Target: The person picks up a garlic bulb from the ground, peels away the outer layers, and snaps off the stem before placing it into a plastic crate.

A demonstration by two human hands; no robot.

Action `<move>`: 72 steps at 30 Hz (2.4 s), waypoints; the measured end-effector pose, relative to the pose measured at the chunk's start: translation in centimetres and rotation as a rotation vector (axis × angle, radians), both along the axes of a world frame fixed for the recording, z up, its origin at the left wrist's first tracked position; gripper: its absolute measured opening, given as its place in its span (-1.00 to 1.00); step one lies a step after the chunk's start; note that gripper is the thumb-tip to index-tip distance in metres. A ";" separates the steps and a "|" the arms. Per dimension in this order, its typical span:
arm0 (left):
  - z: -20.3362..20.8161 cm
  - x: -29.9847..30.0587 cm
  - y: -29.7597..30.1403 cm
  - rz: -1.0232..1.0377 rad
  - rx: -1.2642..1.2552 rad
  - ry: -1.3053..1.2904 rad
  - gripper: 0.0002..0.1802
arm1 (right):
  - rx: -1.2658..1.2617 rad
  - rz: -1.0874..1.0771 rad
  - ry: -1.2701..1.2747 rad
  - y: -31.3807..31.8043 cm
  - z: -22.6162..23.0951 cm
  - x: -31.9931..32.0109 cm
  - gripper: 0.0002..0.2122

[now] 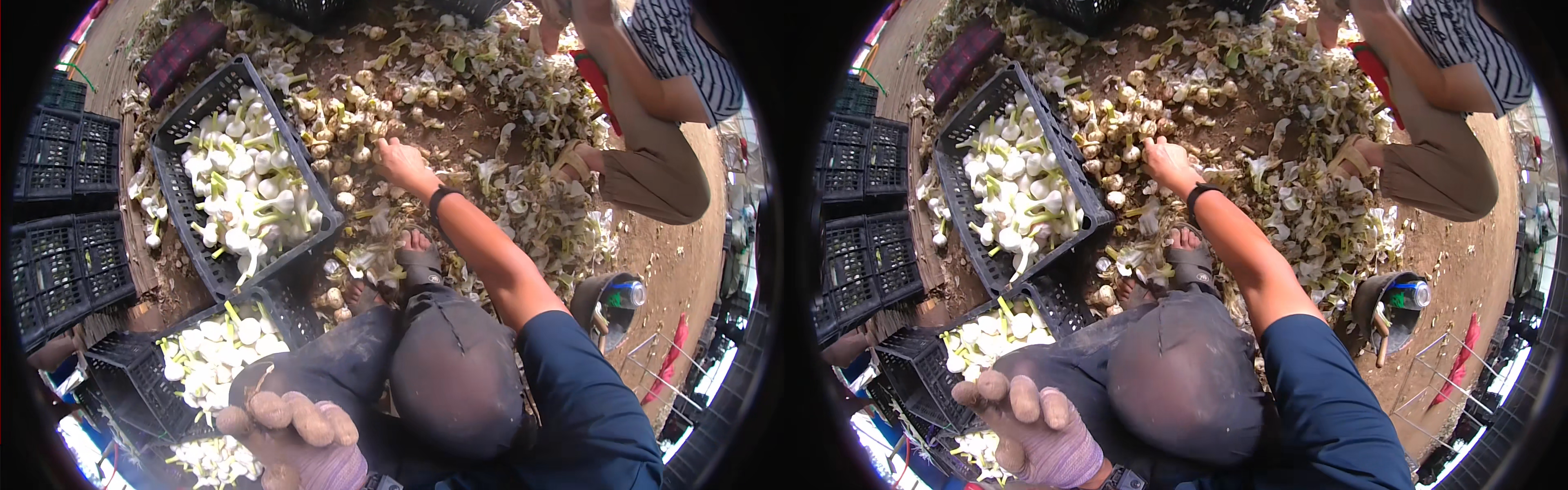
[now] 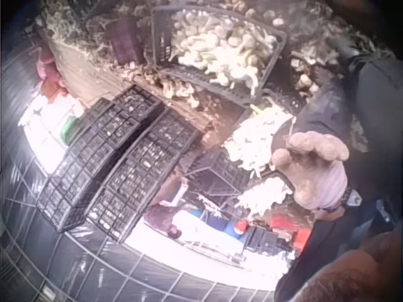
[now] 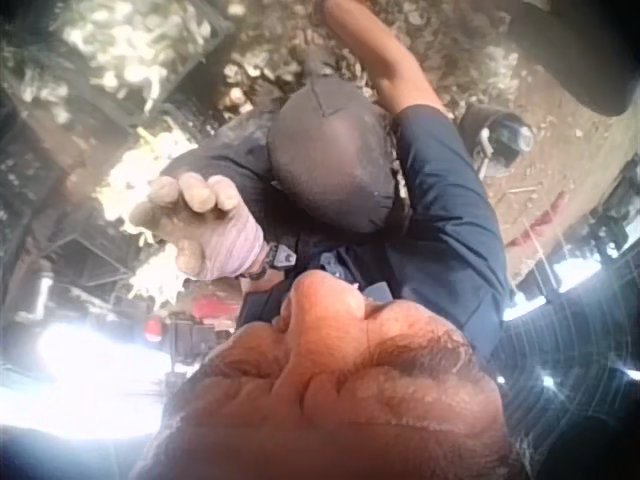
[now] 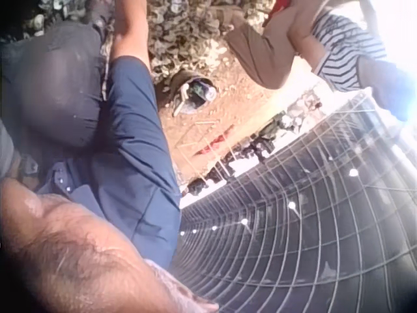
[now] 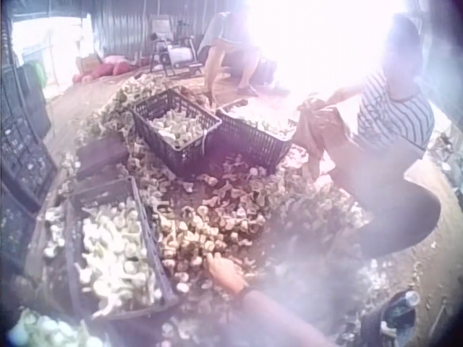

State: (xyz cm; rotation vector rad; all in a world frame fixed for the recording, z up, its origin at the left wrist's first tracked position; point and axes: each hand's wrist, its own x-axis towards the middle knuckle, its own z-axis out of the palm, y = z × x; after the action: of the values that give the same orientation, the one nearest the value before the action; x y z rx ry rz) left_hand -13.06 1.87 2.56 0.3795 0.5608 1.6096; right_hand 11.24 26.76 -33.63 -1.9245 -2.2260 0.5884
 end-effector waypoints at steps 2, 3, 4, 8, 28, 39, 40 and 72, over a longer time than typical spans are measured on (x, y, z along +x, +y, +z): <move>-0.8 -0.8 0.8 -0.173 0.131 -0.053 -0.28 | 0.083 -0.002 -0.087 0.5 -1.5 -1.1 -0.76; -1.0 -0.9 0.9 -0.170 0.124 -0.055 -0.28 | 0.077 0.001 -0.088 0.2 -1.9 -0.9 -0.76; -1.2 -1.0 1.0 -0.179 0.128 -0.065 -0.29 | 0.078 -0.062 -0.083 -0.1 -2.0 -0.4 -0.76; 0.3 0.3 0.3 0.103 -0.131 0.020 -0.20 | -0.211 -0.314 0.090 -1.8 0.1 1.4 -0.57; 4.0 5.4 -3.5 0.026 0.595 1.475 -0.15 | -0.328 0.190 1.977 -26.4 37.3 -0.1 -0.60; 3.0 7.0 -6.8 0.010 0.395 1.179 -0.34 | 0.347 0.203 0.724 -30.6 42.9 0.8 -0.74; 2.9 7.3 -6.9 0.000 0.397 1.175 -0.34 | 0.346 0.193 0.721 -30.8 42.7 0.8 -0.74; 2.8 8.9 -7.7 0.093 0.428 1.148 -0.34 | 0.356 0.179 0.654 -31.4 43.4 2.7 -0.66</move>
State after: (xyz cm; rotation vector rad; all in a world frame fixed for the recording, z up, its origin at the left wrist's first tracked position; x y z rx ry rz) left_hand -4.11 -5.80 5.39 1.6621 1.0798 1.4785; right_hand 13.90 -4.67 9.74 -1.1511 -1.9107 0.6675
